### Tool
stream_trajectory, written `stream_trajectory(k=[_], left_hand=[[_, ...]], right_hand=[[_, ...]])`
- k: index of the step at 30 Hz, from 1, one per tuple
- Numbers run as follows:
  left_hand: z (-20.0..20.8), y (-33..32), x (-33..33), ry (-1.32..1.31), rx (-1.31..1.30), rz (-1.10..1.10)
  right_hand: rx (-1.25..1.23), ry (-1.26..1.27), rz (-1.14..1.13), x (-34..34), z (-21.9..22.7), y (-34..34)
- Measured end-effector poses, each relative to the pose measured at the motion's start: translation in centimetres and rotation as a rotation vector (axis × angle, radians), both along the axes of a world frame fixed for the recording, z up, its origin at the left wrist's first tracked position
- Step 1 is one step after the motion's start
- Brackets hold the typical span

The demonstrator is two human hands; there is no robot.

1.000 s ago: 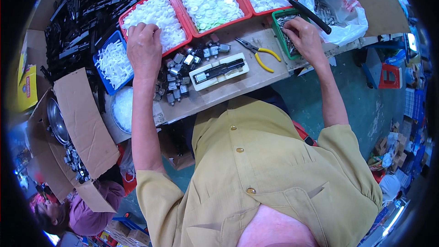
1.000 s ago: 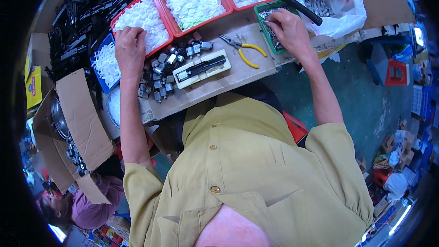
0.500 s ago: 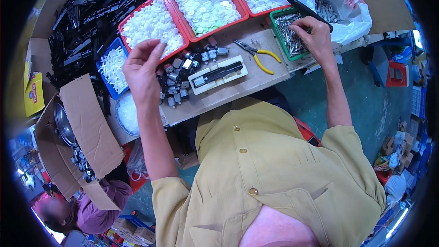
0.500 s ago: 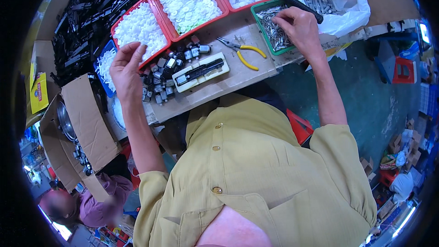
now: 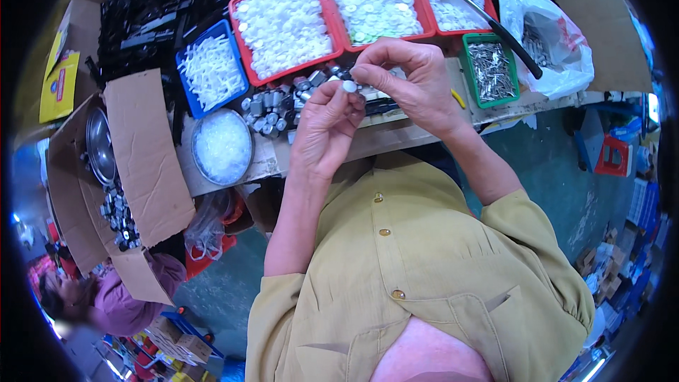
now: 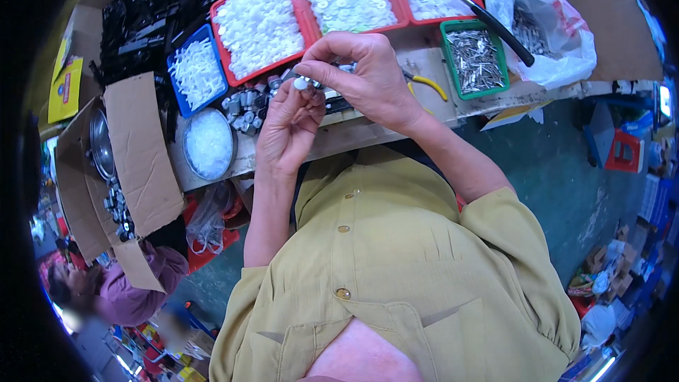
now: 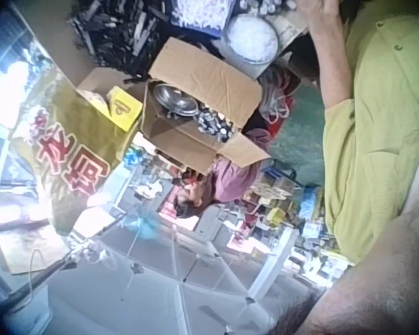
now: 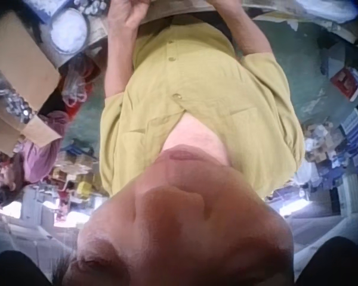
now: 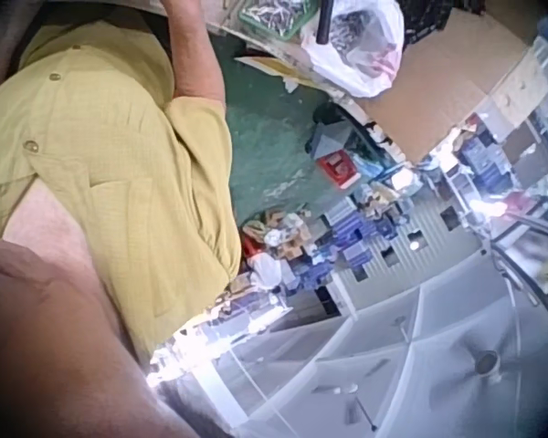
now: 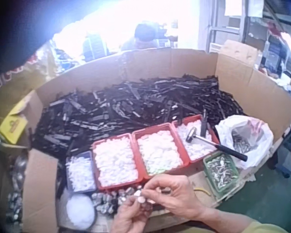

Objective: The person assembles small metal lock cylinders at a workbench. They pick up metal cylinders and white plastic inserts, place them into a wooden jig, and use pliers to press the components together. The person repeatedly handles the parts and tools, moving the assembled units aside after each cycle.

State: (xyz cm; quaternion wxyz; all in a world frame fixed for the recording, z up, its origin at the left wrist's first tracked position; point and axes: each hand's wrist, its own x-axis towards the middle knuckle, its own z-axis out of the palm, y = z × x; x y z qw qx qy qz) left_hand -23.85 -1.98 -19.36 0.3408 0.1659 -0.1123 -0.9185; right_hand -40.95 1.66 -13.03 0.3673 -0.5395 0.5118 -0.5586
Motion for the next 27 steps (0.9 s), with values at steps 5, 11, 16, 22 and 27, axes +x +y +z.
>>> stream_trajectory(k=[5,11,16,22,27], left_hand=[[-0.1,0.2,0.5,-0.004,0.004,-0.018],[0.4,0.6,0.0,-0.011,-0.020,-0.025],[0.5,0.9,-0.4,-0.041,0.007,0.015],[1.8,1.9,-0.7,-0.134,-0.087,0.103],[2.3,2.5,-0.2,-0.331,-0.345,0.144]], right_hand=[[-0.003,0.097,-0.001,0.6,0.0,0.1],[-0.059,0.150,-0.006,0.3,-0.2,0.6],[-0.174,0.268,-0.082,0.0,-1.5,0.7],[-0.222,0.280,-0.002,-0.8,-1.7,2.4],[-0.198,0.316,0.061,-0.8,-1.6,2.5]])
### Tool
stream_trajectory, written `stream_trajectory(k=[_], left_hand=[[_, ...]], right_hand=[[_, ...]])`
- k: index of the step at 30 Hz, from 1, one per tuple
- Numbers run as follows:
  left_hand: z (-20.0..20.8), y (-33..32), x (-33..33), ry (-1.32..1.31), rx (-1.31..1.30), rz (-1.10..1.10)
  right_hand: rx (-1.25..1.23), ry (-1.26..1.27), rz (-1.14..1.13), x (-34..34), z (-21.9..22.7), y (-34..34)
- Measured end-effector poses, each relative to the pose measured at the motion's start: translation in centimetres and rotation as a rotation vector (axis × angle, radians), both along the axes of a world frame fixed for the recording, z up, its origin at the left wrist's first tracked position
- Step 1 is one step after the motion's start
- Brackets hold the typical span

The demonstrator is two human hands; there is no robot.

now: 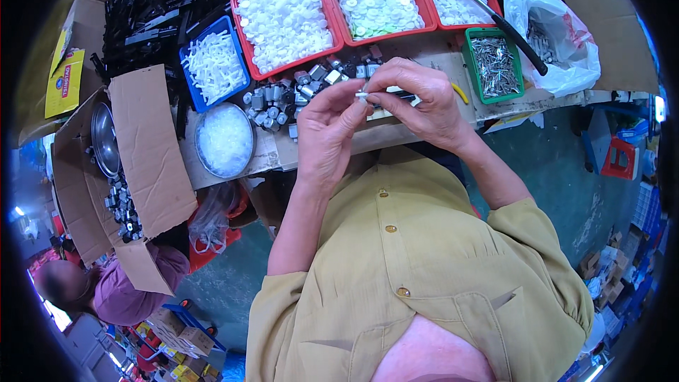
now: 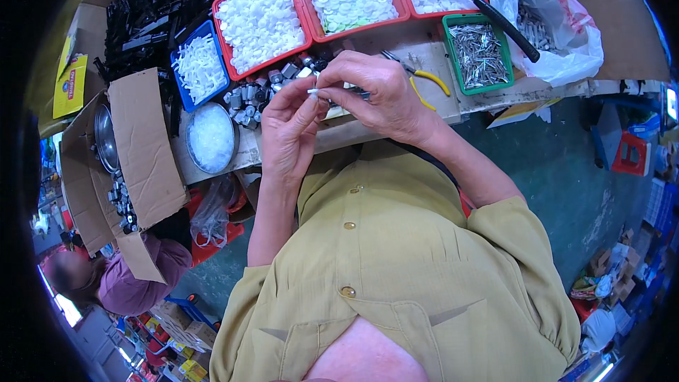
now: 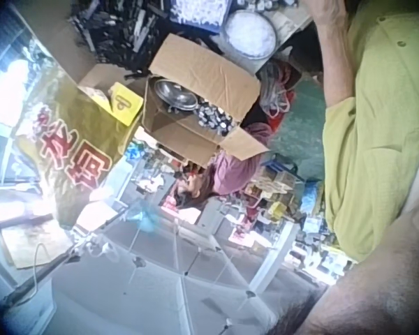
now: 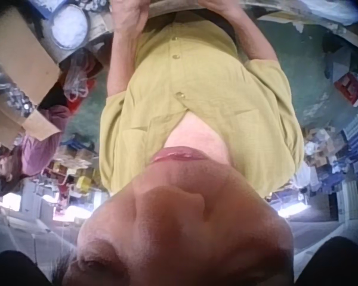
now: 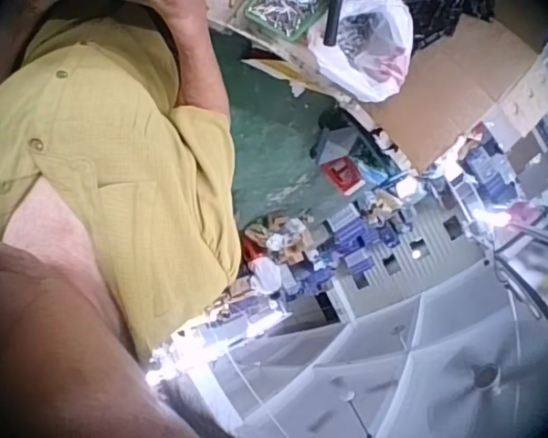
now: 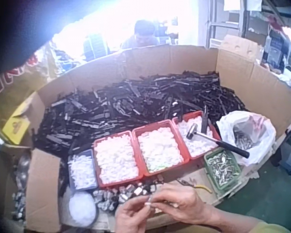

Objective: The person assembles small metal lock cylinders at a workbench. They pick up metal cylinders and white plastic inserts, place them into a wooden jig, and use pliers to press the components together. The person repeatedly handles the parts and tools, moving the assembled units aside after each cycle.

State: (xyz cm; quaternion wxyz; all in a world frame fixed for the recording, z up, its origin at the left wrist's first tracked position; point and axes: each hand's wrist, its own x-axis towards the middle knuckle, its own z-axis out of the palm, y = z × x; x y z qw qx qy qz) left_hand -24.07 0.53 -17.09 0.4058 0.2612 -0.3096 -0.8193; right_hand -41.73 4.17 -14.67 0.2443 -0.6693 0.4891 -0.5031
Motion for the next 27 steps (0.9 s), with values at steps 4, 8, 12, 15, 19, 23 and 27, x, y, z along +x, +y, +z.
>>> stream_trajectory(k=[4,8,12,15,19,23,27], left_hand=[[-0.2,0.2,0.8,-0.150,-0.193,0.045],[0.0,0.2,1.1,-0.206,-0.239,0.089],[-0.6,0.0,1.8,-0.456,-0.429,0.174],[-1.4,-0.8,2.7,-0.857,-1.082,0.273],[-2.2,-0.3,2.5,-0.998,-1.381,0.232],[-3.3,-0.2,2.2,-1.030,-1.459,0.178],[-3.7,-0.2,2.5,-1.045,-1.485,0.123]], right_hand=[[0.002,0.013,0.021,0.5,-0.2,-0.2],[0.040,0.025,0.034,0.9,-0.2,-0.3],[0.015,0.110,0.010,0.3,-1.1,-0.6],[0.067,0.179,0.020,-0.5,-2.9,-0.4],[0.077,0.230,0.046,-1.0,-4.6,-0.4],[0.035,0.296,0.051,-0.9,-5.7,-0.8],[0.020,0.300,0.056,-1.0,-6.3,-0.8]])
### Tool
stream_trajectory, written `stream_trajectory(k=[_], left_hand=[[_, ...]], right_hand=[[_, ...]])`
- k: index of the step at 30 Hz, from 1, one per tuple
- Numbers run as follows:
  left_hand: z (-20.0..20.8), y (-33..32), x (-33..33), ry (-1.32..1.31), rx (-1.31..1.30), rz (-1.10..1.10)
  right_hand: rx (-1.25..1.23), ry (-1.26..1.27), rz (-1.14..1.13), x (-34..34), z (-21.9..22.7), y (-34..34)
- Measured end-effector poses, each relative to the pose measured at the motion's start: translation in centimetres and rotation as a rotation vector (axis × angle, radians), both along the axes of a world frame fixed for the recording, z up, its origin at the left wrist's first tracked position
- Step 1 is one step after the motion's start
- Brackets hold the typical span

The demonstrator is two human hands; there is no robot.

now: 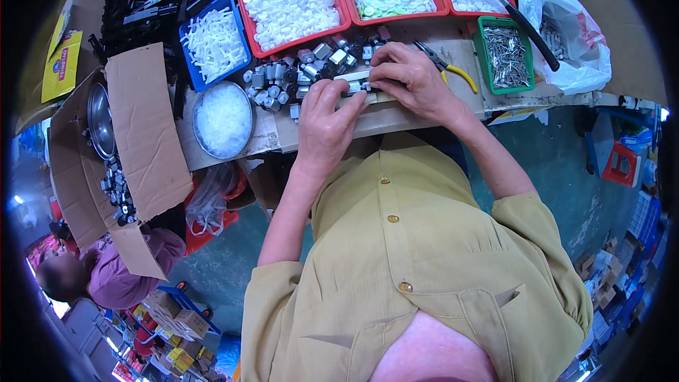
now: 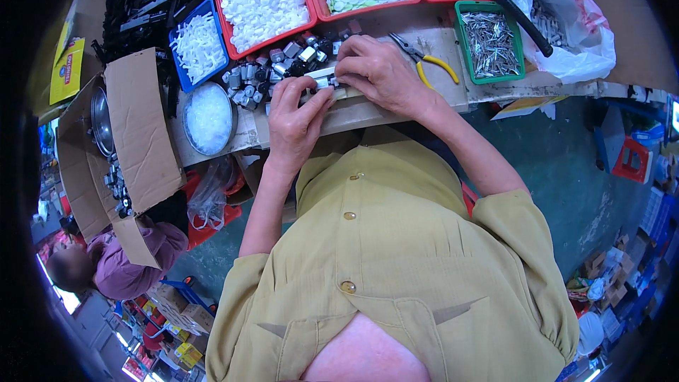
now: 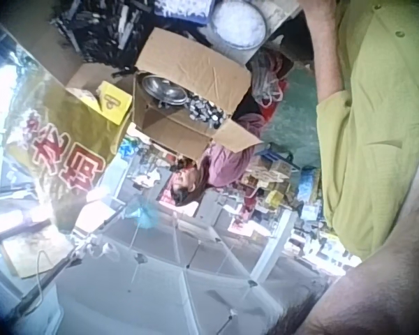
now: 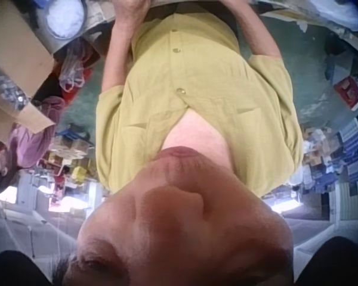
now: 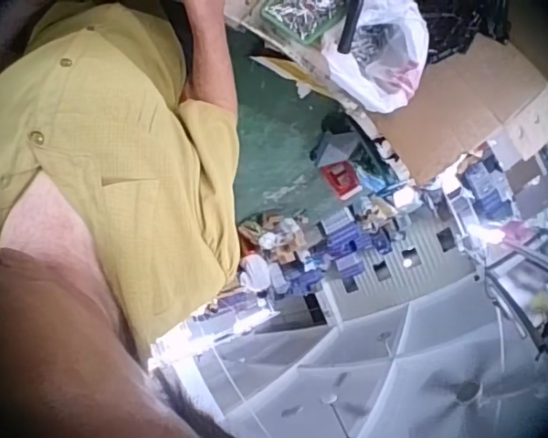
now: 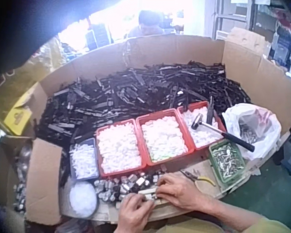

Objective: The person assembles small metal lock cylinders at a workbench. They pick up metal cylinders and white plastic inserts, place them into a wooden jig, and use pliers to press the components together. The person repeatedly handles the parts and tools, moving the assembled units aside after each cycle.

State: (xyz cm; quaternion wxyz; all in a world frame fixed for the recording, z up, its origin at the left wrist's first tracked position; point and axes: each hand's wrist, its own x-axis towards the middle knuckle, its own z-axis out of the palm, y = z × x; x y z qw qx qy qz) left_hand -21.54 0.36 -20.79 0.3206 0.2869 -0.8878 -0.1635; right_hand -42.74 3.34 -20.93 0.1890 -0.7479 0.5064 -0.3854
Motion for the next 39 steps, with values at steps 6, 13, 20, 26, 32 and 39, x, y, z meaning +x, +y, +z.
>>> stream_trajectory(k=[6,13,20,26,32,39], left_hand=[[0.0,-0.1,-0.3,-0.008,0.017,-0.015],[-0.2,-0.4,-0.5,0.005,0.015,-0.041],[-0.1,-0.6,-0.6,0.003,0.008,-0.065],[2.0,-2.8,-2.0,0.032,0.060,-0.091],[4.2,-8.1,-8.5,0.050,-0.034,-0.143],[1.7,-12.1,-14.3,-0.169,-0.088,-0.144]], right_hand=[[-0.012,-0.009,0.014,0.0,-0.2,-0.2],[0.023,0.009,0.003,-0.1,-0.2,-0.4],[0.068,0.051,-0.050,-1.3,1.9,0.5],[0.087,0.124,-0.484,-9.5,5.2,4.6],[0.195,0.354,-0.649,-14.2,2.9,7.4],[0.193,0.333,-0.651,-13.7,3.3,6.6]])
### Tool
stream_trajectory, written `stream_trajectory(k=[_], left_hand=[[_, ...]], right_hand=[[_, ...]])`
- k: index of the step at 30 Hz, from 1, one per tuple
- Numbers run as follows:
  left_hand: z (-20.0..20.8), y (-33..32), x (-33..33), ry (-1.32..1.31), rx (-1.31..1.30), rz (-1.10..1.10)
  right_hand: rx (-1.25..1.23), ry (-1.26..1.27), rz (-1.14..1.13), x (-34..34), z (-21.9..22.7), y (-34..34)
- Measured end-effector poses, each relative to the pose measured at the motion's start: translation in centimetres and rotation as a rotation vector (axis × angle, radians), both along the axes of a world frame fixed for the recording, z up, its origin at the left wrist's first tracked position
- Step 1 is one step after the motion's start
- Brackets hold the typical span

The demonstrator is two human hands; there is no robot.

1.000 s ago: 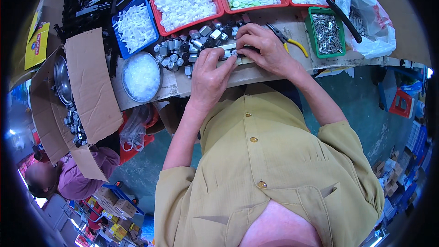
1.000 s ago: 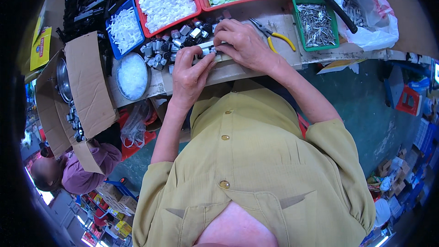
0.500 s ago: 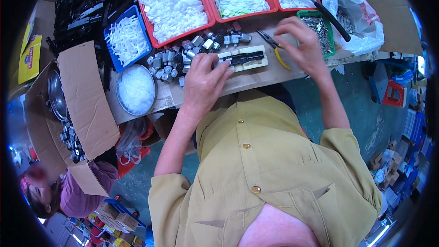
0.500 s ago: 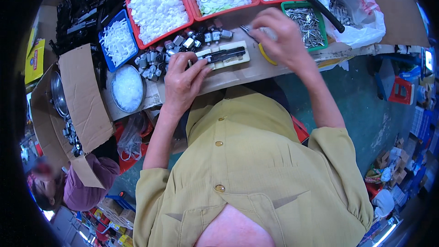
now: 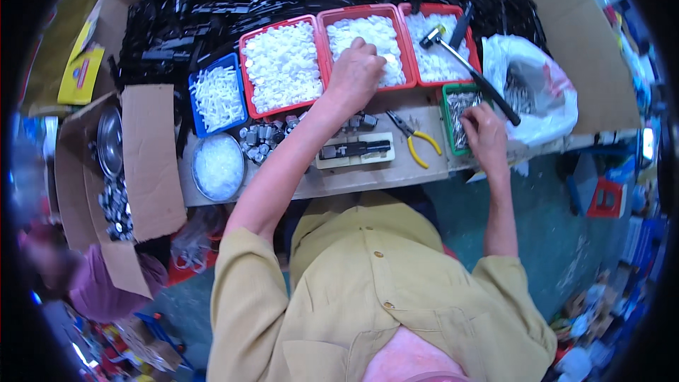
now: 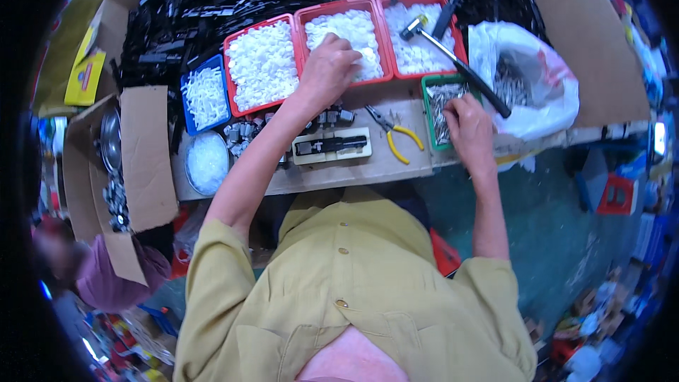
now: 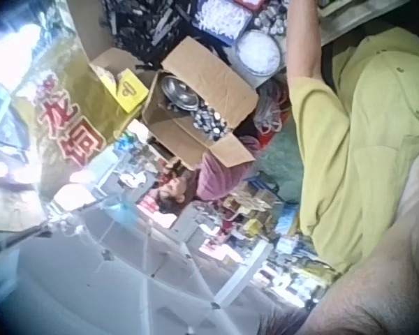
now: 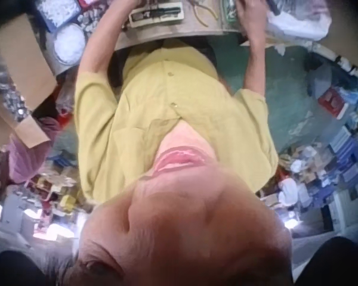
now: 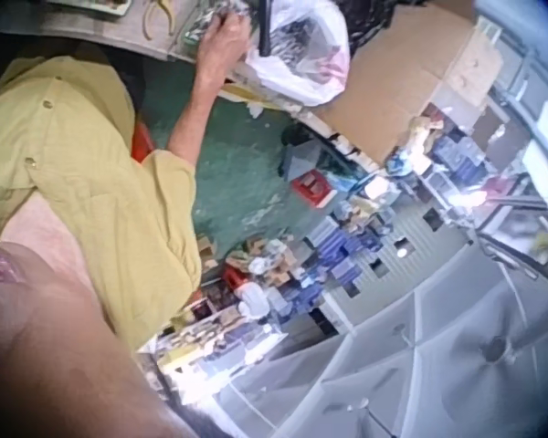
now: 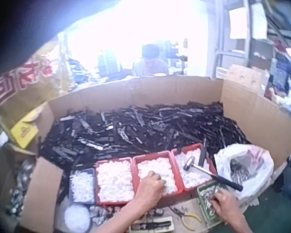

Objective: The person assembles small metal lock cylinders at a workbench. They pick up metal cylinders and white plastic inserts, place them into a wooden jig, and use pliers to press the components together. The person repeatedly handles the parts and tools, moving the assembled units aside after each cycle.

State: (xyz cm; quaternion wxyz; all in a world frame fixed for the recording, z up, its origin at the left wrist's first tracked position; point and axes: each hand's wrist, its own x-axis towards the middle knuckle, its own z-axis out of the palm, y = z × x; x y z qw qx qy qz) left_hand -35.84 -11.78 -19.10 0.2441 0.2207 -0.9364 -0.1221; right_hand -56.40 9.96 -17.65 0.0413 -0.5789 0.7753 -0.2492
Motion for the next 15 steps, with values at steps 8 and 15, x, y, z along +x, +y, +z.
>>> stream_trajectory(k=[8,15], left_hand=[[-1.2,-0.8,-0.4,0.129,0.042,0.029],[1.6,1.6,2.8,0.381,0.517,0.122]], right_hand=[[-0.053,-0.020,0.010,-0.4,-0.6,-0.5],[-0.055,-0.131,-0.087,0.1,0.5,-0.5]])
